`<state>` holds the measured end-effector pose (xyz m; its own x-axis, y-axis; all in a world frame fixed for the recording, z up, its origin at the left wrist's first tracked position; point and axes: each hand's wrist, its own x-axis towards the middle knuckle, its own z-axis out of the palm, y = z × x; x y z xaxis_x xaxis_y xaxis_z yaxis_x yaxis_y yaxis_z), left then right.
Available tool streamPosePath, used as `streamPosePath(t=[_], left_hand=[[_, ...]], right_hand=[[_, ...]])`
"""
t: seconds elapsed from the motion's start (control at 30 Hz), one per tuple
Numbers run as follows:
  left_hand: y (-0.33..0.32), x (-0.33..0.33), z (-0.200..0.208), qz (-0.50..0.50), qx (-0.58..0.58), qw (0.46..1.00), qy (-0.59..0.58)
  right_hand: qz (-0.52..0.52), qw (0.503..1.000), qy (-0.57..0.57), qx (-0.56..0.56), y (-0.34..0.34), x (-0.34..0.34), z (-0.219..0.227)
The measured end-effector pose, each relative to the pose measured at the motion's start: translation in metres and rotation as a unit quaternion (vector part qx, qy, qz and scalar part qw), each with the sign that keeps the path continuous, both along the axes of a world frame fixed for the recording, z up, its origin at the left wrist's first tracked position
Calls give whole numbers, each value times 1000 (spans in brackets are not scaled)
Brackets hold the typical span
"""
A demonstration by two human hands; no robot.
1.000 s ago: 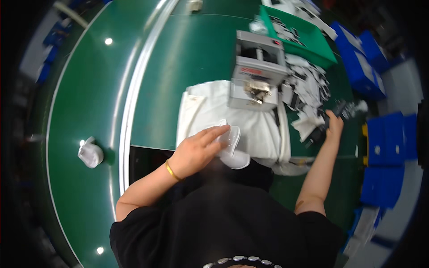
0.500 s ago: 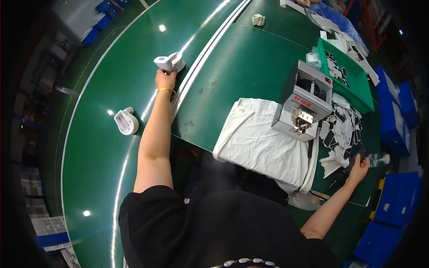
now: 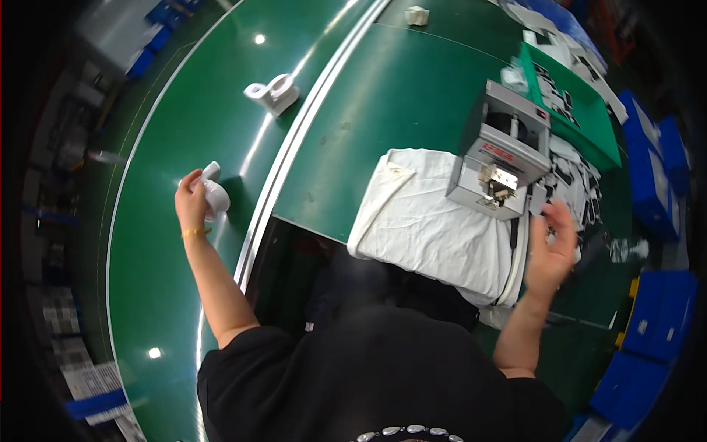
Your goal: Assembling small electronic components using a screw machine and an electric screwdriver.
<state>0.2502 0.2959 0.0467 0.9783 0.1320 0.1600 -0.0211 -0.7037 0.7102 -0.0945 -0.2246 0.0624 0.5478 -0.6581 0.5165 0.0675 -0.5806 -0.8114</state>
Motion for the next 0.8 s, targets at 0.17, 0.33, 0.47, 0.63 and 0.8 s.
streamPosePath(t=[0.17,0.33,0.47,0.63,0.8], left_hand=[[-164,-87,33,-255,-530,803,99],[-288,-193,48,-277,-612,658,340],[-312,-207,29,-570,-403,676,239],[-319,-218,14,-714,-176,677,26],[-326,-223,2,-646,-222,730,26]], right_hand=[[212,970,-1,-123,86,40,14],[249,954,-24,-166,110,45,9],[208,966,15,152,73,2,20],[337,808,81,476,37,-24,15],[-69,969,208,116,-31,-13,-15]])
